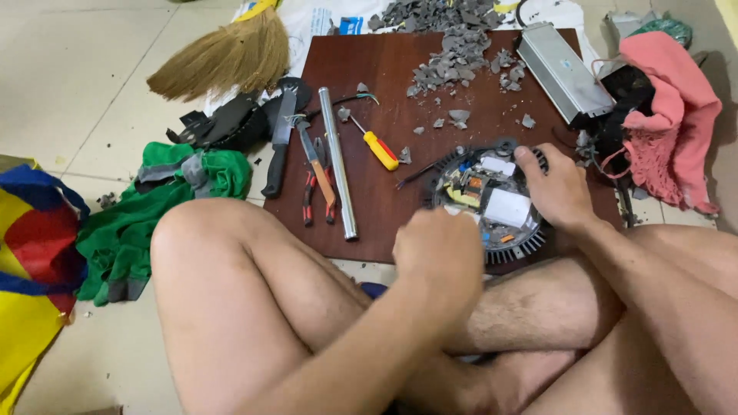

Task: Disassembling an electronic motor or device using various hand tools while sitting on the floor.

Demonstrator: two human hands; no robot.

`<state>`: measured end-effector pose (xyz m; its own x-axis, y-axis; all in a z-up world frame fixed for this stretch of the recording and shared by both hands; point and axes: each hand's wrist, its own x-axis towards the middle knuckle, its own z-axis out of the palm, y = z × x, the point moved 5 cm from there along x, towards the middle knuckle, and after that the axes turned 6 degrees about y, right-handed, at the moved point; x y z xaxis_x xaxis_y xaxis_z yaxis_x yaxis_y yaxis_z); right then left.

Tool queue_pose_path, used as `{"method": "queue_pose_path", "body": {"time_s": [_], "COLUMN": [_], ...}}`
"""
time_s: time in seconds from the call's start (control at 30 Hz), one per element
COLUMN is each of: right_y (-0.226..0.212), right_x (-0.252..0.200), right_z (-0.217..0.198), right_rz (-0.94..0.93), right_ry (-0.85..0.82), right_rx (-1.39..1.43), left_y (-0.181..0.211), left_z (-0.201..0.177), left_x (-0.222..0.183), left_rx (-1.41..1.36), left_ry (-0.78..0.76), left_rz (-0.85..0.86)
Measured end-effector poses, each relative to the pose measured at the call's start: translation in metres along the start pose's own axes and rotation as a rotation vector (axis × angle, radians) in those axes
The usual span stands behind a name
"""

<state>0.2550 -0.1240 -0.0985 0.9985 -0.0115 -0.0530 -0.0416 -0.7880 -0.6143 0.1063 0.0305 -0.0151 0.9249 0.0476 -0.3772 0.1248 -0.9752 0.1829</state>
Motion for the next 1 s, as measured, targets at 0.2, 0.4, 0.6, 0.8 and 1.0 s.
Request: {"method": "queue_pose_path", "body": {"time_s": [0.2,0.4,0.6,0.8,1.0], "right_y": [0.012,0.008,0.024,0.040,0.034], "right_x": [0.011,0.006,0.015,0.030,0.027], "right_z": [0.006,0.004,0.010,0.019,0.016], "right_rz": [-0.014,0.006,0.007,-0.024,-0.027], "right_ry": [0.032,0.031,0.048,0.056,0.046], "right_rx": [-0.024,-0.020,0.001,0.033,-0.028], "left_y": [-0.045,-0.056,-0.016,0.029,-0.050], "left_z": [0.107,0.077,0.001,-0.009,0.069], "left_x": [-0.010,-0.019,0.065,0.086,-0.014], "left_rx": [-0.117,-0.171,-0.042,-0.111,-0.185], "left_ry": [0.344,0.295,0.176,0.063,0.426], "left_rz": [-0.006,-0.056,0.013,0.051,0.103]}}
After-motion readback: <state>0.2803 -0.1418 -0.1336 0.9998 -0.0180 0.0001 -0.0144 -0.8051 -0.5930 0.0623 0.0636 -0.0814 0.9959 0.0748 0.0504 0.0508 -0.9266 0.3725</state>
